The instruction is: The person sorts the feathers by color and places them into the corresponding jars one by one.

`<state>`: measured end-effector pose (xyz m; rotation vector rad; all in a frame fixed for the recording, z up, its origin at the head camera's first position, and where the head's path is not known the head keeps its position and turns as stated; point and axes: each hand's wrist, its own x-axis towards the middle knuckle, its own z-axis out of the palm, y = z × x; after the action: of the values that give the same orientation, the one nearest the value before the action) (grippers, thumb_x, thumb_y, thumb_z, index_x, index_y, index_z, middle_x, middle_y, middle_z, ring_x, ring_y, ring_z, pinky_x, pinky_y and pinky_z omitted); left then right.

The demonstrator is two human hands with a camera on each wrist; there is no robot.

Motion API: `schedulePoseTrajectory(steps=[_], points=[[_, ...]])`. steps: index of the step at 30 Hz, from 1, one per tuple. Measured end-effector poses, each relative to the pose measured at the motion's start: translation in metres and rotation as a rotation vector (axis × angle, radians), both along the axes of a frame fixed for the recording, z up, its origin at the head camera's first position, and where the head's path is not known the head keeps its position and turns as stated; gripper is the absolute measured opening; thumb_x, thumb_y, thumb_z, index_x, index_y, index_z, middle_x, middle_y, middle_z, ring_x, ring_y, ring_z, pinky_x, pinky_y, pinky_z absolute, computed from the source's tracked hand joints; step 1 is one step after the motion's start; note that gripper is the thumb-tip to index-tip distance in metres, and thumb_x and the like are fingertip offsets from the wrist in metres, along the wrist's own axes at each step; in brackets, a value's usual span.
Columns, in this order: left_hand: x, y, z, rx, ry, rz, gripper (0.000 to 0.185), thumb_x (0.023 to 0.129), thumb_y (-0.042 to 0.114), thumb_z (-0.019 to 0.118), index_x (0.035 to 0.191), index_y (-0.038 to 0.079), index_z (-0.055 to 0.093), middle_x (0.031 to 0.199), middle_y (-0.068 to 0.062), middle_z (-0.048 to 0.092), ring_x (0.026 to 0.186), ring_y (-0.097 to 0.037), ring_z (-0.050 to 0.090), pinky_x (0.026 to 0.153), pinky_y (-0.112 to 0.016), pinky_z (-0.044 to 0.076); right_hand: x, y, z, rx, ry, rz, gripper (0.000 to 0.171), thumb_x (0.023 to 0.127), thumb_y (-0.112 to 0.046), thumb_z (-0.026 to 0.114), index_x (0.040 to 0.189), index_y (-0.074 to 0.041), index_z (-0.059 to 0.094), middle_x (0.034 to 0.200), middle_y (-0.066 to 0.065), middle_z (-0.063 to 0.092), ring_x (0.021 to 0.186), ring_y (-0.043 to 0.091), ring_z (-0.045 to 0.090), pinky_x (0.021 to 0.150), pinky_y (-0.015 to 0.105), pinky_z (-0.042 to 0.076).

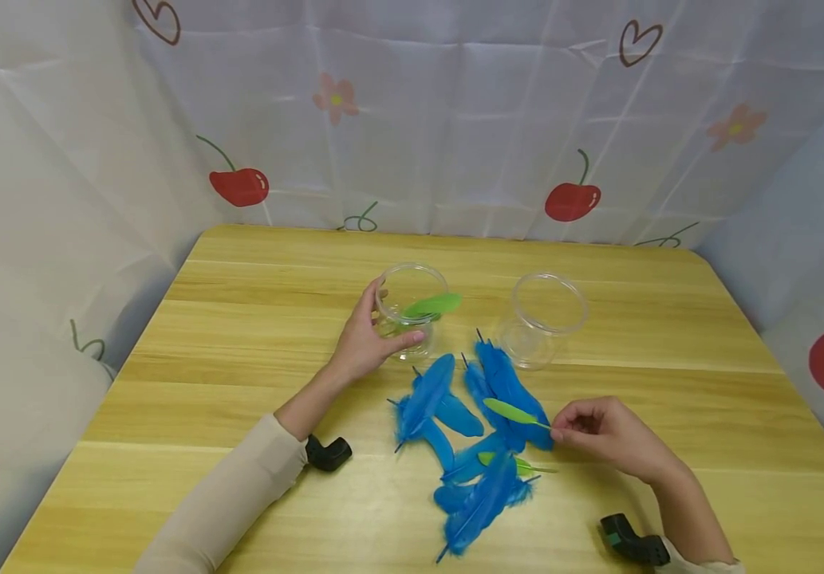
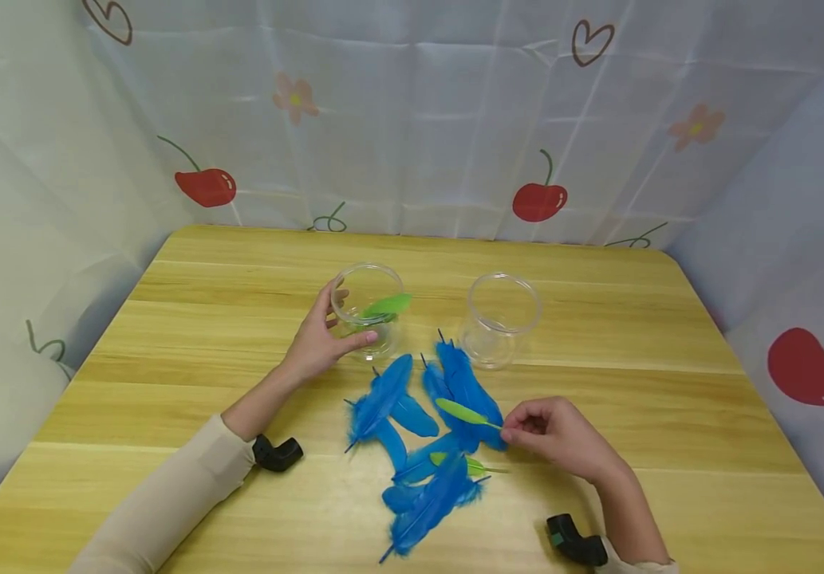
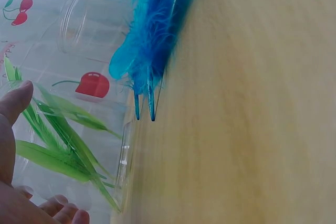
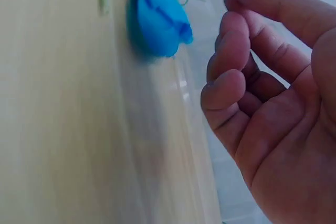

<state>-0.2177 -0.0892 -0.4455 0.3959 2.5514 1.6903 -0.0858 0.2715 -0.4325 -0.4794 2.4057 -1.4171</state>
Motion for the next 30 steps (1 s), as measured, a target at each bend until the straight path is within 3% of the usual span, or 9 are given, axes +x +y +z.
schedulePoseTrajectory(steps=[11, 20, 26, 30], points=[[-0.001, -0.001, -0.002, -0.002, 0.007, -0.003, 0.105, 0.078, 0.04, 0.085, 0.158, 0.019, 0.019, 0.153, -0.013, 0.036, 0.13, -0.037, 0.043, 0.103, -0.054, 0.041, -0.01, -0.028, 0.022, -0.111, 0.102, -0.039, 0.005, 0.094, -0.002, 0.065, 0.095, 0.002, 0.069, 0.084, 0.016, 0.065, 0.069, 0.028, 0.057, 0.062, 0.03, 0.052], [0.0, -0.001, -0.002, -0.003, 0.001, -0.002, 0.105, 0.078, 0.041, 0.084, 0.158, 0.019, 0.019, 0.152, -0.014, 0.036, 0.13, -0.038, 0.044, 0.102, -0.054, 0.042, -0.03, -0.066, 0.046, -0.23, 0.218, -0.005, 0.006, 0.092, 0.005, 0.064, 0.093, 0.0, 0.069, 0.082, 0.008, 0.064, 0.067, 0.022, 0.055, 0.057, 0.027, 0.05], [0.0, -0.001, -0.002, -0.006, -0.004, -0.002, 0.105, 0.078, 0.042, 0.084, 0.158, 0.021, 0.019, 0.153, -0.014, 0.035, 0.131, -0.039, 0.043, 0.102, -0.054, 0.042, -0.04, -0.095, 0.053, -0.316, 0.227, -0.076, 0.005, 0.093, 0.002, 0.064, 0.092, 0.004, 0.069, 0.073, 0.005, 0.06, 0.063, 0.017, 0.052, 0.056, 0.025, 0.048], [0.0, -0.001, -0.003, 0.004, 0.002, -0.004, 0.104, 0.078, 0.041, 0.084, 0.158, 0.02, 0.019, 0.153, -0.015, 0.035, 0.132, -0.039, 0.042, 0.103, -0.054, 0.042, -0.05, -0.114, 0.054, -0.343, 0.186, -0.177, 0.011, 0.094, -0.003, 0.065, 0.093, 0.008, 0.068, 0.069, 0.006, 0.059, 0.063, 0.018, 0.052, 0.058, 0.025, 0.048]])
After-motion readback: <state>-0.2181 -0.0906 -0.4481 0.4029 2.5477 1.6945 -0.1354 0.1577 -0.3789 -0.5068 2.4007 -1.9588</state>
